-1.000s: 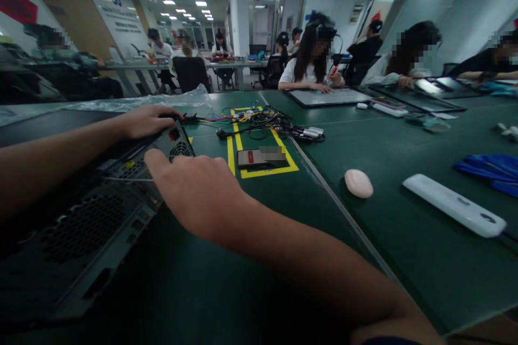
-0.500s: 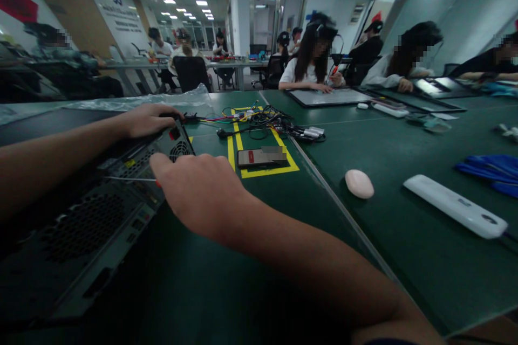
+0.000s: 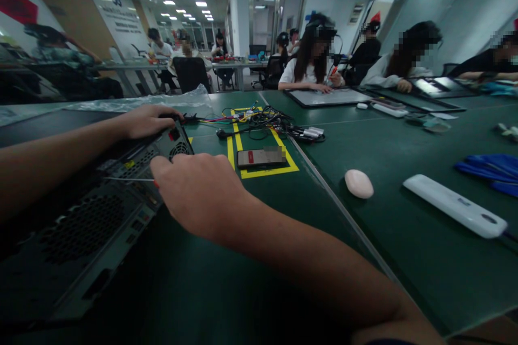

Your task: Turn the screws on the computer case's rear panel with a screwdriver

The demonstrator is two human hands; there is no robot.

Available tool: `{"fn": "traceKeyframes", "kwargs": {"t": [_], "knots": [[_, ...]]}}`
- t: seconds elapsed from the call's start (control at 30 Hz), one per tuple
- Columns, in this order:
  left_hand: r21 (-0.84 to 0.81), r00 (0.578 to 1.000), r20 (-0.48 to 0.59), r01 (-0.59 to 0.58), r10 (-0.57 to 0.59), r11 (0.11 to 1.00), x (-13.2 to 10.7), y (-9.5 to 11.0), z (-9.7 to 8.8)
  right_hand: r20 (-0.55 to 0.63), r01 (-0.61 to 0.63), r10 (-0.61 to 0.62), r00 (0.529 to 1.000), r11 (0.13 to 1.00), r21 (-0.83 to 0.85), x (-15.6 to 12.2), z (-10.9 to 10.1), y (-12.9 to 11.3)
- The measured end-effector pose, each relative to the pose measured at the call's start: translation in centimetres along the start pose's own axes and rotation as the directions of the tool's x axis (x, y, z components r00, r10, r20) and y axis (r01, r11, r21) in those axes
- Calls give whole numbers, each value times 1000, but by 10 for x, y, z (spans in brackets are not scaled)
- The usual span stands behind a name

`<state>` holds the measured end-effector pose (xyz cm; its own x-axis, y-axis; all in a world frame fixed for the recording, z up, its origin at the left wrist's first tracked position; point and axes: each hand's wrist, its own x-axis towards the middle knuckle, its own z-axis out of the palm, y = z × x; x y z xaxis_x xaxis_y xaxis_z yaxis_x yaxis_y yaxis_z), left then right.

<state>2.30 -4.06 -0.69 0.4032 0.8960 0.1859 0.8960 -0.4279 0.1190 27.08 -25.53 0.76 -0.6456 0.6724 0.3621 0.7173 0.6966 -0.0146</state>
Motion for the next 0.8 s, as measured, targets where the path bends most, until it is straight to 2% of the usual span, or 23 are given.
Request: {"fn": "traceKeyframes", "kwargs": {"t": [0.33,0.73,0.8], "knots": [[16,1000,-2,1,-1,1000,0,2,0,-10,16,-17,1000,1000,-7,0,1,1],[9,1000,8,-3,3,1000,0,2,-1,28,-3,1,1000,998,70,1,0,-2],[6,1000,13,0,-1,1000,1,1,-1,4,5,-5,1000,998,66,1,1,-2]]}}
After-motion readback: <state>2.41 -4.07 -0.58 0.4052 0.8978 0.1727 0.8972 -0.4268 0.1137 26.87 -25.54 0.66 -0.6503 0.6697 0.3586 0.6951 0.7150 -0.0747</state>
